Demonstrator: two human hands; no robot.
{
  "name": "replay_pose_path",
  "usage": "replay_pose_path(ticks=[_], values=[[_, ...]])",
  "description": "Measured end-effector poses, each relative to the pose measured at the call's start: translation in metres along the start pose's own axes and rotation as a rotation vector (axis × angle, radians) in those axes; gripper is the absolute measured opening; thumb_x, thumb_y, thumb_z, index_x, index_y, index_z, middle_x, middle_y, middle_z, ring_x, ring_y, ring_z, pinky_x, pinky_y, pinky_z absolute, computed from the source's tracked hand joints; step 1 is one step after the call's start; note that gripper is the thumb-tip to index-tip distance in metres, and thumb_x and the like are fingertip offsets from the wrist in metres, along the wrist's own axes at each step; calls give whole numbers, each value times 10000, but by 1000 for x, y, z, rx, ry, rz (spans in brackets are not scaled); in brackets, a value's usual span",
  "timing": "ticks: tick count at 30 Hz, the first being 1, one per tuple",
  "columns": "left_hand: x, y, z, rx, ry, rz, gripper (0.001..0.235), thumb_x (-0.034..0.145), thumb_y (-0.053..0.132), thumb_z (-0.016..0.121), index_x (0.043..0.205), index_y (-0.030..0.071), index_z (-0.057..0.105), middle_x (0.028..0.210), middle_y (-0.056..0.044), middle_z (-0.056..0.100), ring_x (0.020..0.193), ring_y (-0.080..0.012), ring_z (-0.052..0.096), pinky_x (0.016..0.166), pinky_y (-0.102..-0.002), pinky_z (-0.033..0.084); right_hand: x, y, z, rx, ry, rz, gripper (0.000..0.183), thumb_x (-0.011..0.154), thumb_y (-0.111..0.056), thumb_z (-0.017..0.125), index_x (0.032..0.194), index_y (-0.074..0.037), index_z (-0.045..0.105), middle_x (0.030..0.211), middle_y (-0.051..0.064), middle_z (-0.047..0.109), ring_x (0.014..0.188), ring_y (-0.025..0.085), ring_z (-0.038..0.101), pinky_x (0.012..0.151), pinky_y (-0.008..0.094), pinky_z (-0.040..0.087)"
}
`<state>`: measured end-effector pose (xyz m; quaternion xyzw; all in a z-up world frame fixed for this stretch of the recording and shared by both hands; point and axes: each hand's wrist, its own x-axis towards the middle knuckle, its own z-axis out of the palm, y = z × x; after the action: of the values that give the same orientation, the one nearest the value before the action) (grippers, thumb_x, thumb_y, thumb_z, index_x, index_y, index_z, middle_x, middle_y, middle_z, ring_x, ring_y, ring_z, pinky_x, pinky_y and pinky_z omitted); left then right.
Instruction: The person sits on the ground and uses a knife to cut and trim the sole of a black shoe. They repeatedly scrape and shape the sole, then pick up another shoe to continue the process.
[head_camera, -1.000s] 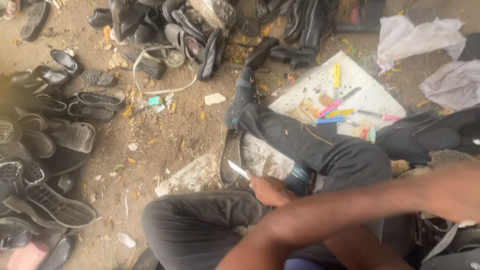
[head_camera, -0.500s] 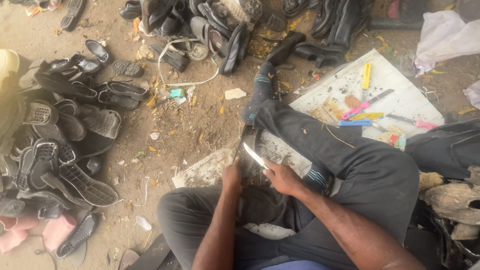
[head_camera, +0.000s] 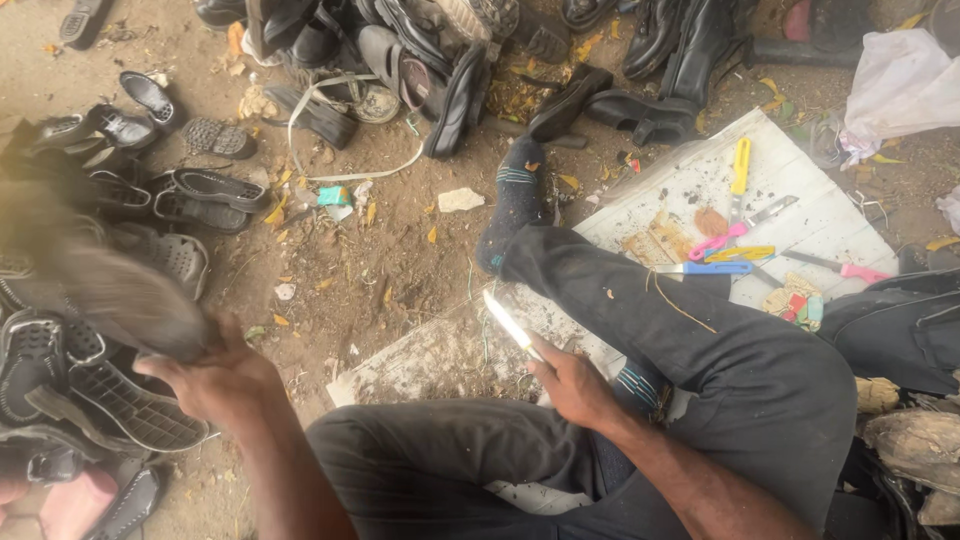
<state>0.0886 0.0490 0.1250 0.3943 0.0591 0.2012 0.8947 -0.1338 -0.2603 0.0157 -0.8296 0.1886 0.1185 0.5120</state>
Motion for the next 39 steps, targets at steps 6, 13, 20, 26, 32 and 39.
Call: replay_pose_path(ticks=[6,13,20,26,32,39], values=[[-61,-218,131,1031,-680,-16,429,963,253,652,1340,55,602,1280,-156,678,1182,-270,673,966,-382,562,29,7,27,-15,-142,-116,589,1052,-298,522,1589,-136,342,864,185,719,734,291,724,723,412,577],[-78,-413,254,1714,-1025,245,482,901,276,666,1291,24,538,1266,-165,611,1222,-332,558,1002,-500,467,40,27,31,-85,-173,-166,368,1039,-244,558,1375,-99,516,933,224,736,904,409,725,794,491,548],[-74,-366,233,1440,-972,795,109,953,138,652,1001,63,590,921,-76,645,818,-238,609,653,-393,509,48,14,2,-27,-225,-127,545,1035,-282,527,1517,-49,423,715,165,669,690,340,703,690,470,550],[-118,-196,70,1607,-718,952,183,841,11,709,912,70,551,836,-87,593,717,-223,536,547,-366,426,37,8,7,71,-29,192,578,1012,-274,528,1551,-116,396,750,184,703,716,296,736,704,430,582],[-196,-186,-17,1689,-842,370,251,804,57,701,1033,22,603,1037,-202,624,955,-368,607,790,-475,529,33,22,18,147,293,-123,503,1002,-230,592,1460,-42,508,956,190,727,819,253,708,703,384,547],[-184,-155,-44,1633,-991,480,146,984,106,616,1072,10,684,1170,-203,669,1087,-310,590,934,-475,502,2,31,2,223,413,-216,474,1010,-245,588,1426,-22,549,874,77,704,748,129,631,678,320,524]])
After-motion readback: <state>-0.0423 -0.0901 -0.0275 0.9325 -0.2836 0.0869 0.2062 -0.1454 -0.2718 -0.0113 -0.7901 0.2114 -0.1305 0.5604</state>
